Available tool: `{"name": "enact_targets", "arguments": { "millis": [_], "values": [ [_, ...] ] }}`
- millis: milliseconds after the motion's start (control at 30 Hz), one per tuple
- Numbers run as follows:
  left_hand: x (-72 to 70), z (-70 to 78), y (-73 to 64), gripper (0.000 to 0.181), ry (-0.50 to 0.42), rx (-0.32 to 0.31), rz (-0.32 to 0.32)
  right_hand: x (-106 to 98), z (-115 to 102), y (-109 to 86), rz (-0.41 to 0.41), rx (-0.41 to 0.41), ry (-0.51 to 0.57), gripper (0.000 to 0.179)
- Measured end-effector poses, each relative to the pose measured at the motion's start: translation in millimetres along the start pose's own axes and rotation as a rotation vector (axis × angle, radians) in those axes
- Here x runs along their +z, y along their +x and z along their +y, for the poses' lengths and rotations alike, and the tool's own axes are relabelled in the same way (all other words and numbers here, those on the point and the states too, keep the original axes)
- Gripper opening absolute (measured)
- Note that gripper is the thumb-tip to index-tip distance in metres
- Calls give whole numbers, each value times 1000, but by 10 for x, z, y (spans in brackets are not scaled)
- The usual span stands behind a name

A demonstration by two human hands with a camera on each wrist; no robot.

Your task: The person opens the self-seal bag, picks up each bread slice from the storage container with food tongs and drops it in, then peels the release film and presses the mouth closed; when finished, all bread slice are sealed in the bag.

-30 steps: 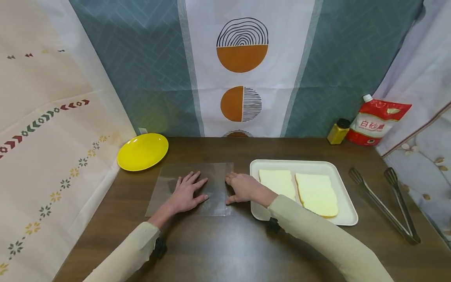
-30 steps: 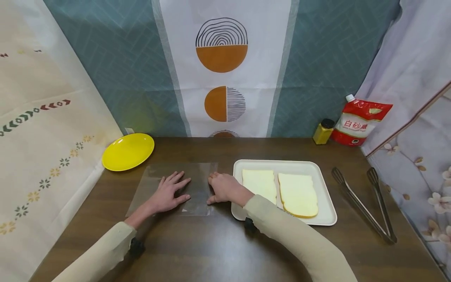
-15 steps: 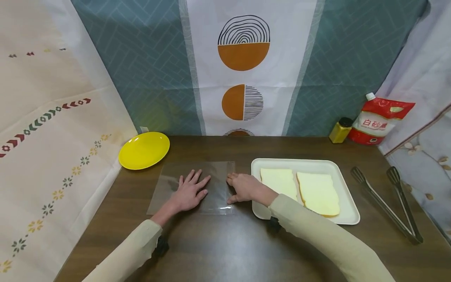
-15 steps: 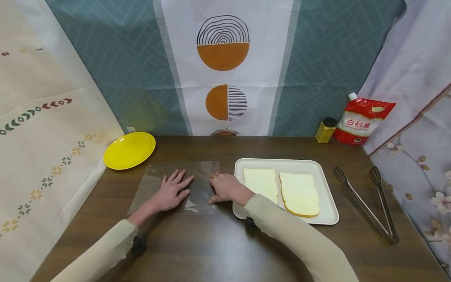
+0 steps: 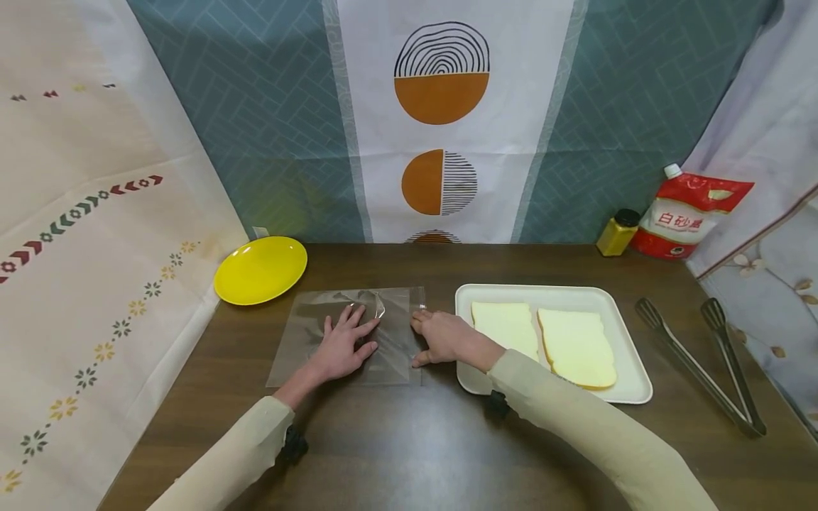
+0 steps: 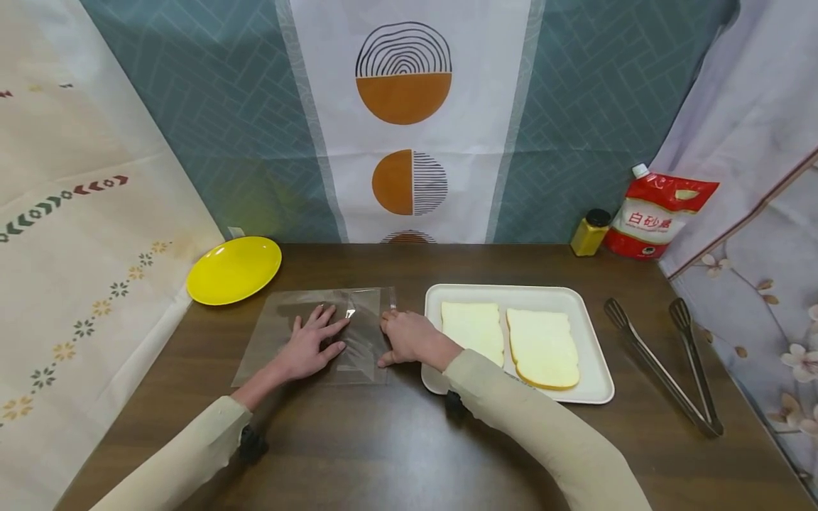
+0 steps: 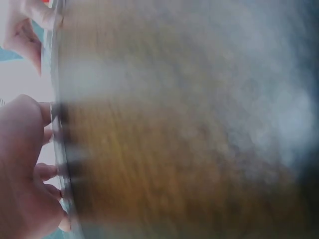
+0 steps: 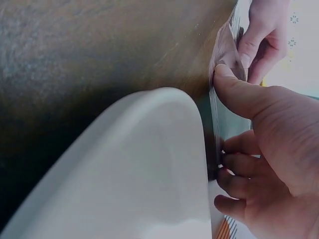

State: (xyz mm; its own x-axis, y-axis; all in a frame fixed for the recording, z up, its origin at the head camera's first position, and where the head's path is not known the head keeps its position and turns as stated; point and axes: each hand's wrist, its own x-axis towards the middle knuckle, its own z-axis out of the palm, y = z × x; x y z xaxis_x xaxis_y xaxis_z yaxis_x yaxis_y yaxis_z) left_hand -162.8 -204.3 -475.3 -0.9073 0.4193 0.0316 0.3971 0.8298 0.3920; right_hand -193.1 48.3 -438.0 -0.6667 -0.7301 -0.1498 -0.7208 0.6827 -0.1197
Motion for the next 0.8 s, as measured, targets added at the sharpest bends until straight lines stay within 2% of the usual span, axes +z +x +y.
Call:
{"name": "enact_targets", "arguments": {
  "millis": [400,667,800],
  "values": [
    [-14,8,21,54,0,2,-6,13,4,-4,-7,2,6,82],
    [-1,18,2,65,38,-11,-24,16,-7,-5,-31,20,6,82],
    [-21,4,-1,61,27,-22,-36,7,-10,12,-33,25,2,83]
  ]
}}
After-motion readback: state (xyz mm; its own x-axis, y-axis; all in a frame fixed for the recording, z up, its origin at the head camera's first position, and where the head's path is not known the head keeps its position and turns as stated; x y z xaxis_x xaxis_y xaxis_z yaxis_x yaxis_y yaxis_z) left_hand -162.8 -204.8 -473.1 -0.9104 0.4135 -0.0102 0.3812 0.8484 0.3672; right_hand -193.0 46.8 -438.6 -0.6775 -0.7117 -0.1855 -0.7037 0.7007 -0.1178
